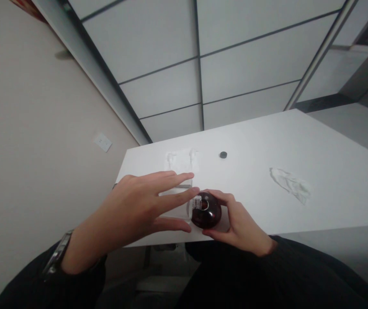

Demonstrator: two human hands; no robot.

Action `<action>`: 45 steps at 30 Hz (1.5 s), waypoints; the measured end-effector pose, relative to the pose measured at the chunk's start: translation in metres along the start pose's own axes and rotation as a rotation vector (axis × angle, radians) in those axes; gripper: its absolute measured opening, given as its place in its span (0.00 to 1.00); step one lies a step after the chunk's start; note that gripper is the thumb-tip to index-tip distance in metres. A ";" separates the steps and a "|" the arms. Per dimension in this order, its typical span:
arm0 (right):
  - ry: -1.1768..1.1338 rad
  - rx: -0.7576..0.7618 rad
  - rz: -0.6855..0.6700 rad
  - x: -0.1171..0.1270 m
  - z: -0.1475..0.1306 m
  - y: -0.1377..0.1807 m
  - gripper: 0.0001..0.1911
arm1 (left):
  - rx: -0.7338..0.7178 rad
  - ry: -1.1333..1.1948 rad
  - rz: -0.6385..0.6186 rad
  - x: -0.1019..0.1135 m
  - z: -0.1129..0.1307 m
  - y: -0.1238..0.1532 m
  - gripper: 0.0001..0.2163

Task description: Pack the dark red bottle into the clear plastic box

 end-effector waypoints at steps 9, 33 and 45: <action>-0.003 -0.006 0.006 -0.002 0.003 0.001 0.42 | -0.029 -0.040 0.030 0.006 0.005 -0.004 0.22; -0.001 -0.013 0.006 -0.001 0.000 0.000 0.41 | -0.020 -0.083 -0.028 0.011 0.010 -0.010 0.24; -0.006 -0.044 -0.003 0.000 0.002 0.001 0.42 | -0.014 -0.111 -0.074 0.015 0.013 -0.015 0.23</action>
Point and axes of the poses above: each hand's wrist, its own y-axis away from the middle knuckle, its own x-axis out of the back of the hand, z = x × y, the point moved 3 cm from there along -y, towards the middle knuckle, and after that the axes turned 4 degrees about y, right-handed, at the moved point
